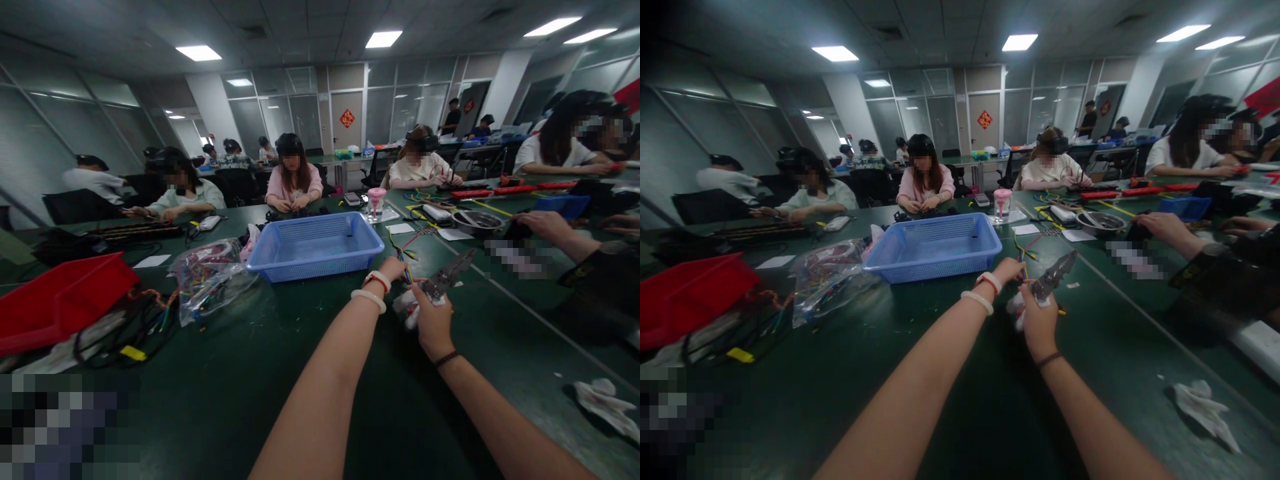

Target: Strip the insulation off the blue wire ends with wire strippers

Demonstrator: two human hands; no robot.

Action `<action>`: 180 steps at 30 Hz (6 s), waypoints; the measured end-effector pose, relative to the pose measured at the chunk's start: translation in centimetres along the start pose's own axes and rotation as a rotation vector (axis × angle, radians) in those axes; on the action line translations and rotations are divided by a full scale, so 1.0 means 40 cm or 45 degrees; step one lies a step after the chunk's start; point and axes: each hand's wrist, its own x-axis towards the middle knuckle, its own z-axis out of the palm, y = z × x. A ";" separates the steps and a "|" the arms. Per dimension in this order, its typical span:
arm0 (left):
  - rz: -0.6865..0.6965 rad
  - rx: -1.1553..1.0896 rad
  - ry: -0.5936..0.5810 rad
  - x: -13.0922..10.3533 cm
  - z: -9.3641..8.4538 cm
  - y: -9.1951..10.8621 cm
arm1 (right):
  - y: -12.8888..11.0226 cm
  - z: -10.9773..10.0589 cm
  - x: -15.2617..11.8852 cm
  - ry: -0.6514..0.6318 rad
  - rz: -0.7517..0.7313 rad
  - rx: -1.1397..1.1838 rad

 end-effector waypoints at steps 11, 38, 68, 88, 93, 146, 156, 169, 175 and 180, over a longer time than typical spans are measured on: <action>0.285 0.053 -0.007 -0.021 -0.037 0.017 | 0.009 -0.001 0.007 0.035 0.003 0.012; 0.146 -0.326 -0.244 -0.703 -0.391 -0.148 | -0.084 -0.014 -0.070 -0.201 0.082 -0.118; -0.193 -0.767 -0.236 -0.793 -0.281 -0.395 | -0.077 -0.033 -0.106 -0.842 -0.259 -0.825; -0.023 -0.890 0.134 -0.719 -0.226 -0.385 | -0.051 -0.040 -0.101 -1.026 -1.015 -1.223; -0.003 -0.871 0.169 -0.725 -0.229 -0.405 | -0.090 -0.022 -0.091 -0.926 -1.121 -1.270; -0.372 -1.524 -0.084 -0.767 -0.170 -0.368 | -0.180 0.036 -0.132 -0.316 -1.593 -1.774; -0.415 -1.494 -0.059 -0.771 -0.177 -0.358 | -0.177 0.034 -0.126 -0.367 -1.543 -1.774; -0.177 -1.436 -0.111 -0.757 -0.166 -0.404 | -0.160 0.023 -0.099 -0.338 -1.409 -1.783; -0.128 -1.397 -0.148 -0.760 -0.167 -0.399 | -0.152 0.025 -0.097 -0.361 -1.367 -1.783; -0.144 -1.391 -0.154 -0.761 -0.165 -0.399 | -0.167 0.028 -0.099 -0.409 -1.084 -1.760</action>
